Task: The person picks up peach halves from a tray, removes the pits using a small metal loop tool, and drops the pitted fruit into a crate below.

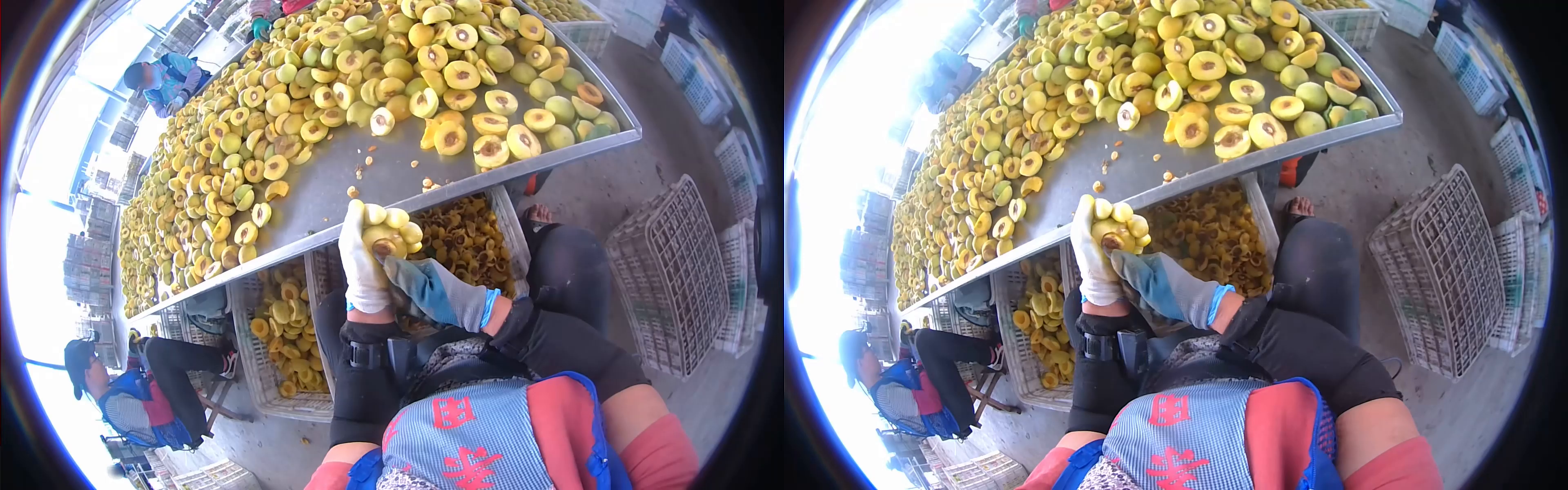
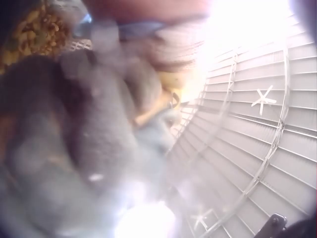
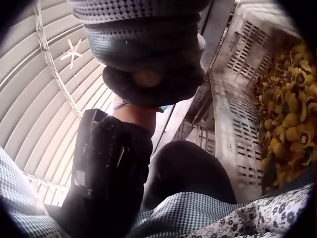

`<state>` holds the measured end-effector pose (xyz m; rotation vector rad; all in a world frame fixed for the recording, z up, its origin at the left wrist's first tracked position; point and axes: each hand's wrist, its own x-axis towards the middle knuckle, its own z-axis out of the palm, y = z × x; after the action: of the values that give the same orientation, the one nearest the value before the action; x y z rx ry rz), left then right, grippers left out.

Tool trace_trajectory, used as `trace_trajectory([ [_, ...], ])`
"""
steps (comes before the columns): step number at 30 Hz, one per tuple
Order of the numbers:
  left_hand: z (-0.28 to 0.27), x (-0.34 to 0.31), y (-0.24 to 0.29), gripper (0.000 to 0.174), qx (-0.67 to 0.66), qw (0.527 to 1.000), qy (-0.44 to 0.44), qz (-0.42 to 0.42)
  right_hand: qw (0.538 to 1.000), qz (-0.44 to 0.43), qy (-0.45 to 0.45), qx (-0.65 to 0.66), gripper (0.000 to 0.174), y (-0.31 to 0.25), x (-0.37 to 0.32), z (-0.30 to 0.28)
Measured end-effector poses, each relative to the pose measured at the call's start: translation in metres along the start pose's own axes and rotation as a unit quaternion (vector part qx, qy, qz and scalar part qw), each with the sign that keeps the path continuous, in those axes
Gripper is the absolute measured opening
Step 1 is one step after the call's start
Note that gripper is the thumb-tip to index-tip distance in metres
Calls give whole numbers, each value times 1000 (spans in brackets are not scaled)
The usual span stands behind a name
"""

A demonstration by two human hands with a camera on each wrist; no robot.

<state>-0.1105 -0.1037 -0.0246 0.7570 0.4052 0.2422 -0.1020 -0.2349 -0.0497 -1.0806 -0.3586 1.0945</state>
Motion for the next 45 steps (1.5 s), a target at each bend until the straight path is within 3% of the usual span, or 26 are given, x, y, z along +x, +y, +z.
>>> trace_trajectory([
  [5,9,-6,1,42,4,998,-52,39,997,-61,15,-35,42,3,-5,0],
  [7,14,-11,9,40,172,980,-65,80,992,-113,25,-44,43,9,-2,2],
  [8,16,-12,12,40,254,960,-70,101,1000,-6,-4,-9,42,5,-5,-3],
  [9,15,-11,12,40,235,965,-61,98,994,101,-34,26,41,-17,-14,-6],
  [11,14,-5,6,41,199,975,-46,90,979,189,-56,58,43,-35,-23,-5],
  [13,18,-1,1,38,96,991,-33,84,986,156,-40,52,49,-37,-27,-1],
  [15,15,6,3,35,19,998,-14,62,999,19,-37,-2,47,-11,-18,3],
  [16,-27,30,8,30,-102,993,-48,-20,998,-50,-36,-29,47,7,-13,4],
  [18,-8,19,22,25,-106,994,-19,5,953,-259,9,-157,44,22,-5,9],
  [20,-7,11,31,26,-53,998,10,31,998,0,-50,30,48,9,-13,4],
  [21,-6,1,34,27,-18,997,54,56,984,128,-41,113,50,-5,-18,4],
  [23,-20,-18,40,33,64,983,126,120,890,184,-146,391,62,17,-6,-17],
  [24,-36,-29,46,33,112,971,144,156,922,193,-78,328,64,1,-12,-4],
  [25,-54,-41,54,33,160,955,163,191,935,188,-75,291,64,-3,-12,3],
  [27,-109,-62,88,32,309,902,252,167,957,177,-66,218,65,-3,-15,8],
  [28,-132,-77,105,34,564,741,310,193,966,169,-48,191,65,-7,-14,9],
  [29,-149,-87,120,36,766,511,338,195,966,167,-42,191,65,-9,-11,9],
  [31,-155,-90,141,40,775,368,450,248,968,163,-28,190,65,-10,-3,9],
  [32,-151,-82,159,43,751,423,453,226,972,159,-28,170,67,-6,2,10],
  [33,-164,-65,174,47,754,412,435,268,974,166,-21,154,67,-7,5,14],
  [34,-148,-50,184,55,740,468,434,211,975,173,-13,138,66,-10,7,18],
  [37,-197,24,212,72,801,400,426,132,979,181,5,90,64,-11,13,20],
  [39,-197,53,205,66,830,374,413,35,983,168,20,71,63,-9,15,18],
  [42,-176,68,191,53,871,354,340,28,988,135,34,60,56,-6,17,13],
  [44,-190,68,185,44,825,463,296,129,991,116,29,51,48,-6,17,13],
  [45,-195,66,182,41,794,514,271,180,997,46,36,54,43,-2,18,15],
])
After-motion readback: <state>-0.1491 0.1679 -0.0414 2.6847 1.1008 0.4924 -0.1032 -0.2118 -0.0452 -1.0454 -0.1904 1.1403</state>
